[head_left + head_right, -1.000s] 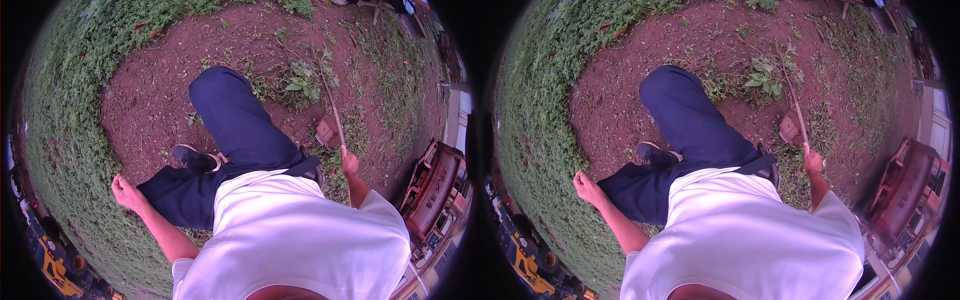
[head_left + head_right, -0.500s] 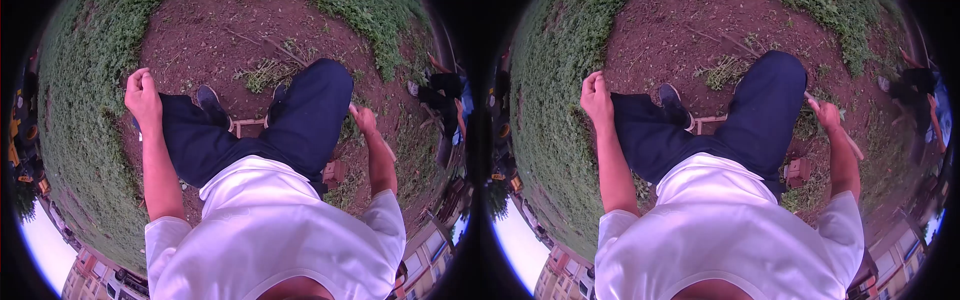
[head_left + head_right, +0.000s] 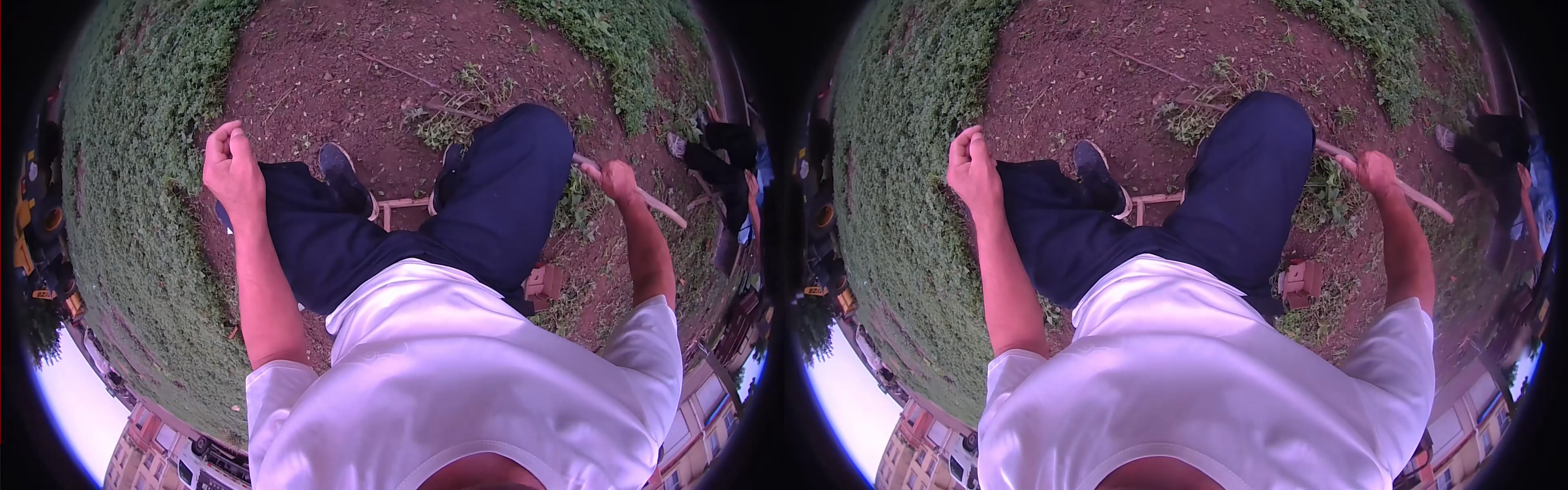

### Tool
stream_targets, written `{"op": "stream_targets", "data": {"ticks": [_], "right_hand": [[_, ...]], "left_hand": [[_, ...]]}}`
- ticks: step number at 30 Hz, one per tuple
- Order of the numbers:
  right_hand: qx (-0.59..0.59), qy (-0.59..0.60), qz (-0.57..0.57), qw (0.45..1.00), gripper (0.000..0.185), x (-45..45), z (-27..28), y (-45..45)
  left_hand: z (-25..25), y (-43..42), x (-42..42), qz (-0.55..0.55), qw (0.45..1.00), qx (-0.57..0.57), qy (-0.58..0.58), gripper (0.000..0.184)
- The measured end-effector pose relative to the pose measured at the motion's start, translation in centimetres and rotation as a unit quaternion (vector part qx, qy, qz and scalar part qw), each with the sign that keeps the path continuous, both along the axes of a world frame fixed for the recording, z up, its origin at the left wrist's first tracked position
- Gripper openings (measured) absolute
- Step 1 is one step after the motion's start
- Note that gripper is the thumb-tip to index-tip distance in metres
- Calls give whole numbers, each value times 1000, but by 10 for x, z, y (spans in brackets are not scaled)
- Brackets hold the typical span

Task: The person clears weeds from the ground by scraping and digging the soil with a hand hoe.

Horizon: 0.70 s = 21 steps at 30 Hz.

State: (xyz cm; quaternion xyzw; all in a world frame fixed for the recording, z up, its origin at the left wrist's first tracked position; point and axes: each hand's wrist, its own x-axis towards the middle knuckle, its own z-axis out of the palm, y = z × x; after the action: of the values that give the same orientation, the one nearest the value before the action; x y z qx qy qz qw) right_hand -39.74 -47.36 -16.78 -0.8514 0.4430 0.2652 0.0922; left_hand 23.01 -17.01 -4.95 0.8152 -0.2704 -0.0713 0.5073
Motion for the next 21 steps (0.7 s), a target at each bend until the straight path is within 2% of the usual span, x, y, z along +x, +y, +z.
{"op": "stream_targets", "data": {"ticks": [1,3,6,12,14,16,19,21], "right_hand": [[-11,17,-23,1000,80,-25,8,5],[-21,-5,-84,996,81,-68,26,25],[-22,86,-204,975,85,-139,41,79],[-38,174,-431,885,86,-263,52,272],[-68,101,-509,852,92,-277,52,343],[-63,89,-563,819,90,-264,54,401],[-63,-50,-638,766,80,-215,38,442],[-41,-114,-685,719,72,-163,24,433]], "left_hand": [[-2,-3,-1,-3,1000,0,7,17],[-3,-11,-5,-11,1000,3,9,17],[-6,-18,-8,-23,1000,-2,19,17],[-14,-29,-13,-24,998,6,61,15],[-26,-31,-10,-38,996,4,86,14],[-34,-31,-8,-61,993,16,102,14],[-41,-33,3,-101,991,29,82,14],[-35,-38,-3,-82,992,47,86,14]]}}
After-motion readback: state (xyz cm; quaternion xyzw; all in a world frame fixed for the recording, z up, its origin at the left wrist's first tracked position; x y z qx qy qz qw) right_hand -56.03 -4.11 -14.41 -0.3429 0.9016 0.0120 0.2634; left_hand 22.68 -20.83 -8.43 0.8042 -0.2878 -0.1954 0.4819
